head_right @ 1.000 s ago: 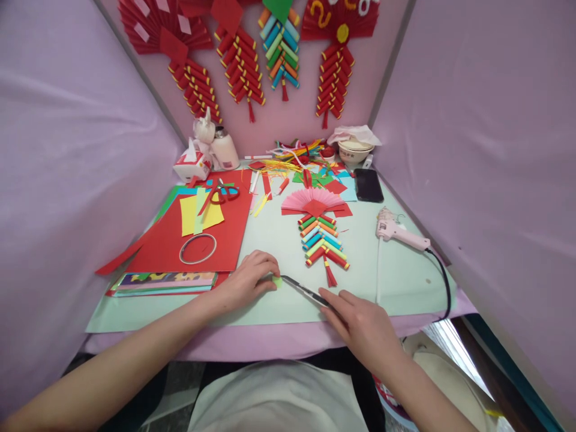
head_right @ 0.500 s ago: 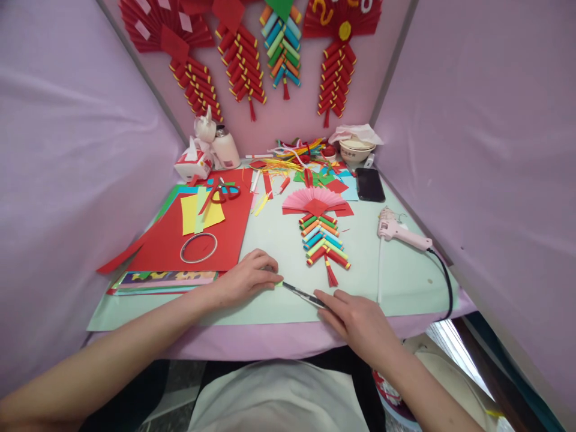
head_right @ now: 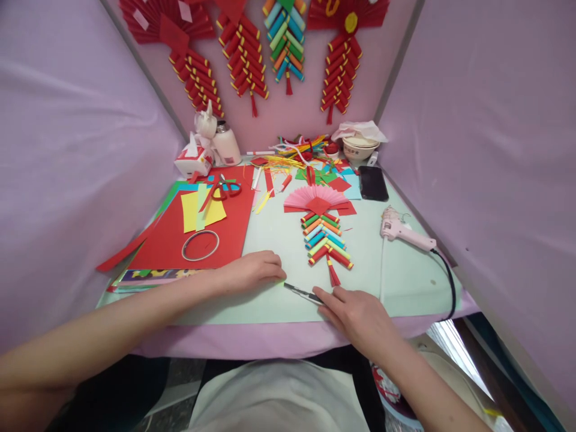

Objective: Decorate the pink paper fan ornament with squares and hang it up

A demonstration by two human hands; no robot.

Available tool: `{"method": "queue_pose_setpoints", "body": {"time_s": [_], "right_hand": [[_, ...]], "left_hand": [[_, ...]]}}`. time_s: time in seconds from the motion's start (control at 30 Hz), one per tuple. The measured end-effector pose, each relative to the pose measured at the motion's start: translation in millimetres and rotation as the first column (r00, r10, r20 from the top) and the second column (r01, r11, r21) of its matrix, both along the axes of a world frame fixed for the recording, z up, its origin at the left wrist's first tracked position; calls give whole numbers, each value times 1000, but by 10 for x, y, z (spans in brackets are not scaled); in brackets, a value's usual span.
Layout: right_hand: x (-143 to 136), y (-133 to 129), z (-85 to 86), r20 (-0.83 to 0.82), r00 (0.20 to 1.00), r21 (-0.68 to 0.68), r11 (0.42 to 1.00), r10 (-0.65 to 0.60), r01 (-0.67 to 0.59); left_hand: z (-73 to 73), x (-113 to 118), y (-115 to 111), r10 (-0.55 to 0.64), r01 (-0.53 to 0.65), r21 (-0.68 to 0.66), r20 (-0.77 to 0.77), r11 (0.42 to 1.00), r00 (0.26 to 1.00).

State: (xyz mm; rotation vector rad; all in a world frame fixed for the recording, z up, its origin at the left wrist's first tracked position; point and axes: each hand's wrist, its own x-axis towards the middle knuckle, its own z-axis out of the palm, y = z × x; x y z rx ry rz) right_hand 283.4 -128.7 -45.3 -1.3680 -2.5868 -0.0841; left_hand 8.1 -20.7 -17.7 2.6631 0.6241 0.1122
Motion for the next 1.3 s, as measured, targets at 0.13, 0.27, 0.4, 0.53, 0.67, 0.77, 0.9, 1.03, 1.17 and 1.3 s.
{"method": "queue_pose_setpoints", "body": {"time_s": [0.13, 0.27, 0.4, 0.53, 0.67, 0.77, 0.9, 1.03, 1.17, 1.3], "right_hand": [[-7, -13, 1, 26, 1000, 35, 999, 10, -10], [-10, -16, 11, 35, 999, 31, 999, 13, -14], [-9, -30, 14, 30, 999, 36, 999, 17, -18], [-39, -37, 18, 37, 999, 28, 999, 28, -29], [-88, -39, 34, 45, 998, 35, 999, 37, -38], [-102, -64, 62, 48, 998, 56, 997, 52, -54], [-103, -120, 108, 48, 996, 45, 996, 71, -74], [-153, -163, 139, 28, 999, 30, 999, 42, -43], [-200, -204, 149, -39, 998, -29, 998, 49, -51], [-153, -257, 146, -137, 990, -106, 993, 36, -51]], "left_hand": [[41, 97, 9, 166, -162, -129, 17, 978, 986], [90, 173, 33, 228, -235, -154, -60, 960, 972], [102, 234, 82, 222, -240, -120, -149, 963, 964], [58, 292, 148, 179, -197, -64, -225, 978, 958], [-3, 313, 171, 152, -161, -11, -266, 987, 952], [-19, 305, 152, 156, -155, 28, -260, 988, 953], [8, 301, 123, 168, -162, 44, -261, 986, 951], [28, 299, 113, 169, -166, 31, -258, 986, 951], [35, 274, 110, 177, -183, -6, -212, 983, 961], [58, 198, 95, 200, -213, -100, -128, 972, 971]]}}
